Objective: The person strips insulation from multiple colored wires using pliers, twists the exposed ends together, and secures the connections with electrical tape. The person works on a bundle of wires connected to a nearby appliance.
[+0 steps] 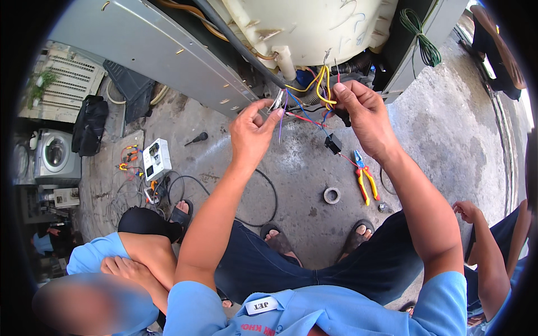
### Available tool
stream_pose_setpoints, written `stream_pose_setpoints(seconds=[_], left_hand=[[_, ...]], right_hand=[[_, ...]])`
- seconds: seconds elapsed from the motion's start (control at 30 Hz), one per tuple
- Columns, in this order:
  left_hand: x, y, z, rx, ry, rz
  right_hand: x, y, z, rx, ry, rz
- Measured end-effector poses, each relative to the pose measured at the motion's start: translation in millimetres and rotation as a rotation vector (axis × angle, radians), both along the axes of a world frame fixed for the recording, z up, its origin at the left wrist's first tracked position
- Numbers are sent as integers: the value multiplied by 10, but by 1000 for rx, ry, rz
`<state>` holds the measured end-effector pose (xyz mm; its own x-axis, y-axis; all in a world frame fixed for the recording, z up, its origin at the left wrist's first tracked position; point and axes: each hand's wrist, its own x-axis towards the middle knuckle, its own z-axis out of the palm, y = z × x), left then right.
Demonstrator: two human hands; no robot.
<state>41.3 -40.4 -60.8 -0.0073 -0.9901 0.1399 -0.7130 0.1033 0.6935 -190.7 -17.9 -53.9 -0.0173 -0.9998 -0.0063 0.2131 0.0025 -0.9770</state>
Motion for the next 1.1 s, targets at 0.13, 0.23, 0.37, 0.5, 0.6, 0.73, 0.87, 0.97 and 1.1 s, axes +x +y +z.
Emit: stream_pose_setpoints(seconds=[0.13,0.23,0.37,0.5,0.6,0.73,0.87,0.97,1.1], left_hand=[[-72,-17,-213,-123,242,29],[-92,11,-111,-329,128,14],[68,-22,-31,-531,41,-41],[273,-28,11,-530,13,-24],[364,6,49,-463,216,-44],[424,125,219,-147,330,40],[703,226,166,28,267,69],[655,378,161,4,154,170],[674,468,202,-187,110,184]], right_hand=[[64,14,40,-1,-21,14],[31,7,32,6,12,-13],[18,-11,-6,-12,28,-4],[52,-9,-5,-26,71,23],[19,-19,21,-21,134,50],[-59,-38,21,-25,126,36],[-50,-53,4,-39,139,21],[-26,-50,23,-34,135,18],[14,-54,18,-17,119,3]])
